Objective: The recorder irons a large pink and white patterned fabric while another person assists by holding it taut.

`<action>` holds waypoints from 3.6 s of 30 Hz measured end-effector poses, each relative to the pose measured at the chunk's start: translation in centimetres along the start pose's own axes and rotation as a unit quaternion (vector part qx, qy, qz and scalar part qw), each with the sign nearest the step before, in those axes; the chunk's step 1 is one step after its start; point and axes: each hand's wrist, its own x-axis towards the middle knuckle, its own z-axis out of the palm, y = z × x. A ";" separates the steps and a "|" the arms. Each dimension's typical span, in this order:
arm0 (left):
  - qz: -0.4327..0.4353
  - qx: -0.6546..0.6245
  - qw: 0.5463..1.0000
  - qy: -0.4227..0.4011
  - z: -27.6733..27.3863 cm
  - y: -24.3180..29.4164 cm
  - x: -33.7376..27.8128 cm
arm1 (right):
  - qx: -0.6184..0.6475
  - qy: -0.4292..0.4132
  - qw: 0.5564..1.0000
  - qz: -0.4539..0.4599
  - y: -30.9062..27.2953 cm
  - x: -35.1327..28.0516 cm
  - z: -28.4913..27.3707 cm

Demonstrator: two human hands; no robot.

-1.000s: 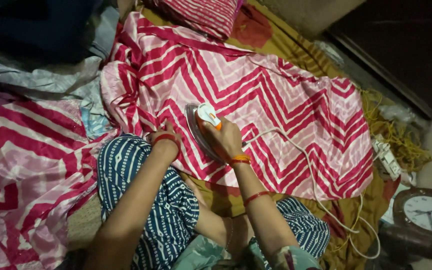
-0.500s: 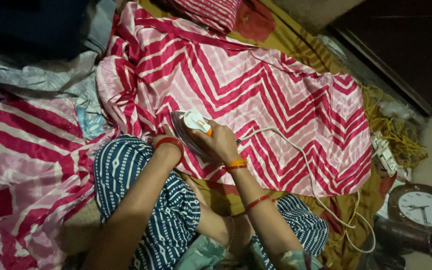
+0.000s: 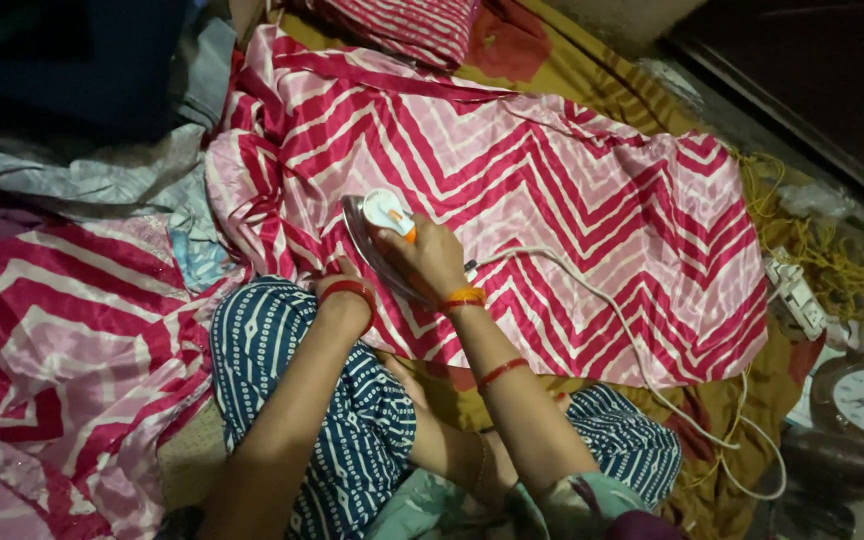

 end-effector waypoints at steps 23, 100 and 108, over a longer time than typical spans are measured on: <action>0.031 0.021 0.999 0.027 -1.2 1.6 -1.7 | -0.017 0.000 1.000 0.014 -1.0 -0.3 -0.3; -0.011 -0.037 0.981 0.189 2.1 1.1 0.0 | 0.023 0.022 0.995 0.094 0.3 -8.1 -2.3; 0.034 -0.037 0.992 0.114 0.0 2.3 -2.8 | 0.014 0.040 0.992 0.122 1.7 -12.5 -3.4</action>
